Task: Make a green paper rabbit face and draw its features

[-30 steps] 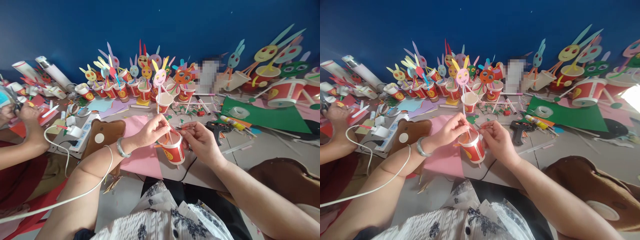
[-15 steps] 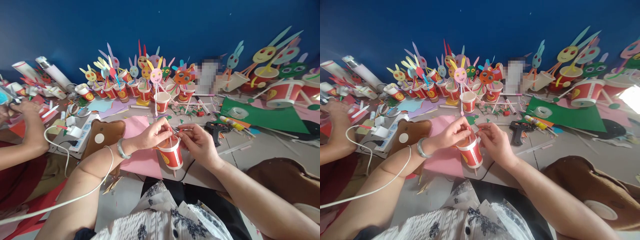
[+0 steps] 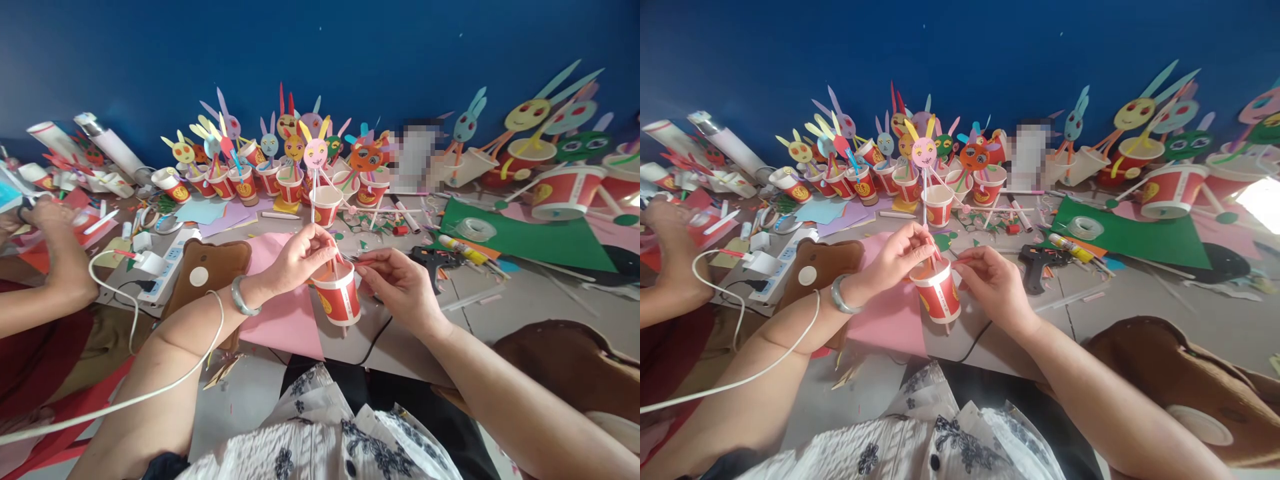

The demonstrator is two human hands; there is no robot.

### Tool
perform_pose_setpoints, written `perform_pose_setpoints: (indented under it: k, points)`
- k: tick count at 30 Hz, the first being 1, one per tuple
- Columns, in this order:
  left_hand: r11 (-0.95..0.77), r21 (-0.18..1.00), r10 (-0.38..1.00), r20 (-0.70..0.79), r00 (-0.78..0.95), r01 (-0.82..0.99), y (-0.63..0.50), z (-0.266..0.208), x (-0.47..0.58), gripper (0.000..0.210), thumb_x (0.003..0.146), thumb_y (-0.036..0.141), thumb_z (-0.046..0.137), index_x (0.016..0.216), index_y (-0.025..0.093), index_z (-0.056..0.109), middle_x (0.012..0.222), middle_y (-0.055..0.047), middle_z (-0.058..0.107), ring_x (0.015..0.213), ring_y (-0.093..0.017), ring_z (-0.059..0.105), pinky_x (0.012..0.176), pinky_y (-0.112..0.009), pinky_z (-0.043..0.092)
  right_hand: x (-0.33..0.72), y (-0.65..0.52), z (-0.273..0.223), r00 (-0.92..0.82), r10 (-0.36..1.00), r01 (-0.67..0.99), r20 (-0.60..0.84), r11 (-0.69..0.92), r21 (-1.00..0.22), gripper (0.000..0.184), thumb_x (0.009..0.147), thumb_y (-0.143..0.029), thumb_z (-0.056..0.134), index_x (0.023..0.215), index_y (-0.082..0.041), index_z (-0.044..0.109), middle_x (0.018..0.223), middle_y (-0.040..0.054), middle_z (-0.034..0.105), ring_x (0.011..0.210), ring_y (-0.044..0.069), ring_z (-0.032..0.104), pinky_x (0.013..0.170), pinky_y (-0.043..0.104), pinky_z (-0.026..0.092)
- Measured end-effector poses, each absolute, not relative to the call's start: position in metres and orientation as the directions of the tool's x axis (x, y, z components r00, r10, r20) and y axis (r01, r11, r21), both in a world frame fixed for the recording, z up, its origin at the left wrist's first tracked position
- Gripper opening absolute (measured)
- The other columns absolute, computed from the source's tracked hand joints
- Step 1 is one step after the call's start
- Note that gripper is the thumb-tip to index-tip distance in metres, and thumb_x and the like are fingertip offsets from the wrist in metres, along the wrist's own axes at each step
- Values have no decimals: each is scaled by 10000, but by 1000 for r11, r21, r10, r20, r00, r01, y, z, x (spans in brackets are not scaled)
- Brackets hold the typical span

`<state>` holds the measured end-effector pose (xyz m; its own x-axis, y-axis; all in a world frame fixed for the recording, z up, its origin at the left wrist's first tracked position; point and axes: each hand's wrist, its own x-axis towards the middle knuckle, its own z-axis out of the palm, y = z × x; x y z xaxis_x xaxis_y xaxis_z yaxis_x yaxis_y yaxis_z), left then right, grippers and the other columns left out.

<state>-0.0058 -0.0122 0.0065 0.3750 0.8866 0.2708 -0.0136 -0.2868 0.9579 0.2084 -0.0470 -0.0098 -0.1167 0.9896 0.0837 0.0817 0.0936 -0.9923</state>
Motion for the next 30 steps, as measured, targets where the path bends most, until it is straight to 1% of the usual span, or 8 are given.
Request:
perform_pose_setpoints:
  k: [5,9,12,16,19,23,27,30]
  points:
    - [-288,958,884,264,387,5,-15,6,-4,367,942,531,707,957,198,553,899,-22,662,834,-119,658,735,-236,526,209,-47,-12,-126,982,109,141,155,-982,332,807,-502,824,881,-220,666,781,26,730,567,117,609,484,233,496]
    - [-298,955,871,266,412,13,-15,7,-3,352,941,514,713,937,193,569,901,-24,661,826,-116,646,736,-241,524,211,-46,-13,-215,966,149,145,179,-972,297,858,-459,767,1023,-217,714,760,16,718,567,125,613,506,247,516]
    - [-305,952,864,268,426,21,-14,6,-4,344,936,508,723,934,187,599,904,-28,665,831,-115,633,771,-256,523,214,-45,-11,-261,953,225,155,217,-950,222,878,-394,723,982,-202,763,768,30,735,582,131,630,518,247,517]
    - [-265,964,891,251,378,-16,-9,3,-7,402,906,552,744,1048,192,631,1006,-61,688,936,-142,645,839,-278,522,217,-44,-7,-125,969,244,213,238,-940,159,847,-348,735,902,-205,776,736,27,745,564,128,623,517,244,520]
    - [-196,981,931,189,312,-10,-5,2,-8,500,861,592,773,1102,187,606,1002,-55,671,944,-145,643,815,-269,517,220,-43,-3,15,964,230,267,256,-939,133,821,-351,769,854,-222,763,699,16,730,566,136,638,525,249,540]
    - [-150,988,939,131,319,34,-4,6,-8,500,833,591,793,1034,174,605,906,-9,644,846,-117,616,771,-257,493,220,-42,3,90,948,182,304,285,-941,128,807,-361,798,835,-250,743,715,17,737,574,156,659,560,295,594]
    - [-5,999,905,24,426,-46,-5,10,-6,448,879,605,730,906,174,608,781,16,640,731,-111,624,694,-261,487,220,-42,4,136,932,186,336,309,-933,117,812,-364,795,834,-262,742,693,16,719,556,161,634,526,308,570]
    - [102,988,900,-41,434,-118,-4,10,-6,439,841,577,781,879,178,601,770,18,668,722,-113,663,715,-270,528,220,-41,4,158,922,193,355,323,-926,108,826,-357,782,849,-258,744,703,17,713,559,154,619,537,307,552]
